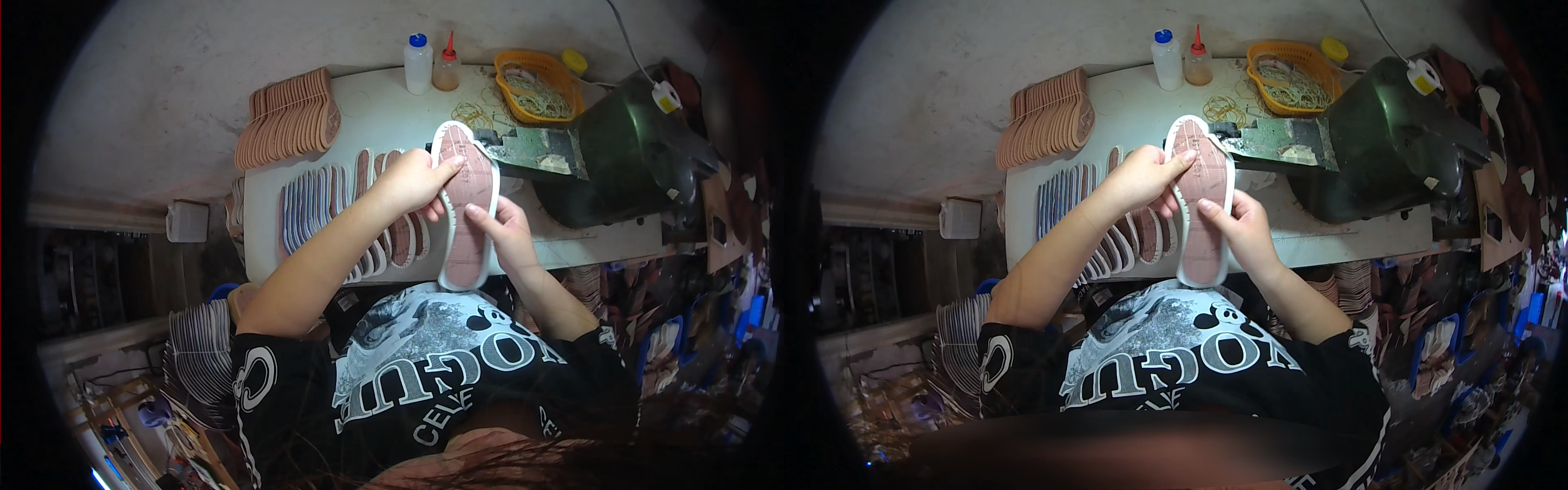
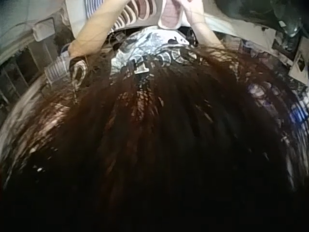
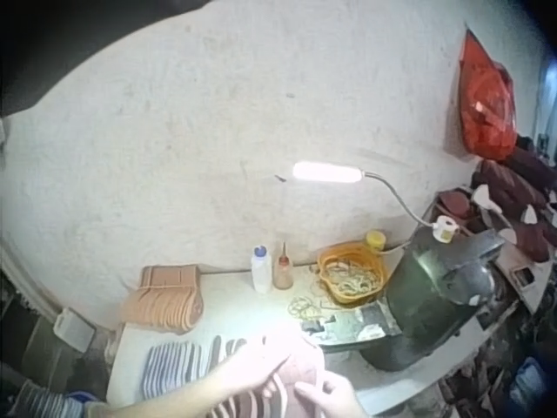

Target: The worker inspects, marks, and stacks shoe insoles at a workstation.

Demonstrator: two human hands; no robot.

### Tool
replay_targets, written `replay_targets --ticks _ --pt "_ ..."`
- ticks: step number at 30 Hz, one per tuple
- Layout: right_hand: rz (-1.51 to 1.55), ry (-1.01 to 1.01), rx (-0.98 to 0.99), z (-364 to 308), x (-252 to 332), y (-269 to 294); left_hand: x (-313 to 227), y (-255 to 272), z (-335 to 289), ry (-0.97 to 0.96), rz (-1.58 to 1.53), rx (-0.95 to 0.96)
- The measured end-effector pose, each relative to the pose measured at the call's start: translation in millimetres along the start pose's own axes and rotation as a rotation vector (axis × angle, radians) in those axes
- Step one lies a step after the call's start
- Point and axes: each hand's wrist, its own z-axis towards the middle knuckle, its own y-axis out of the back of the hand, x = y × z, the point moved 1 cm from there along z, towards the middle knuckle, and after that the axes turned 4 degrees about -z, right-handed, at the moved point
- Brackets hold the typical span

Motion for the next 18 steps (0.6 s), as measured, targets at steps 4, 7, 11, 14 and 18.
replay_targets --ticks 4,7,11,14,18 --pt "0.111 -0.128 0.056 8.0 12.1 17.6 -9.5 1.5 -13.7 -0.085 0.294 0.037" --pt "0.102 -0.110 0.078 22.6 13.9 10.3 8.7 7.6 6.3 -0.149 0.205 -0.104" --pt "0.199 -0.120 0.069 30.5 17.7 4.9 6.0 9.9 13.5 -0.184 0.118 -0.242" --pt "0.078 -0.165 0.092 10.7 1.0 13.0 4.9 13.4 14.7 -0.186 0.073 -0.264" --pt "0.066 -0.415 0.315 -32.5 -15.4 15.8 11.6 19.7 28.8 -0.196 0.021 -0.236"
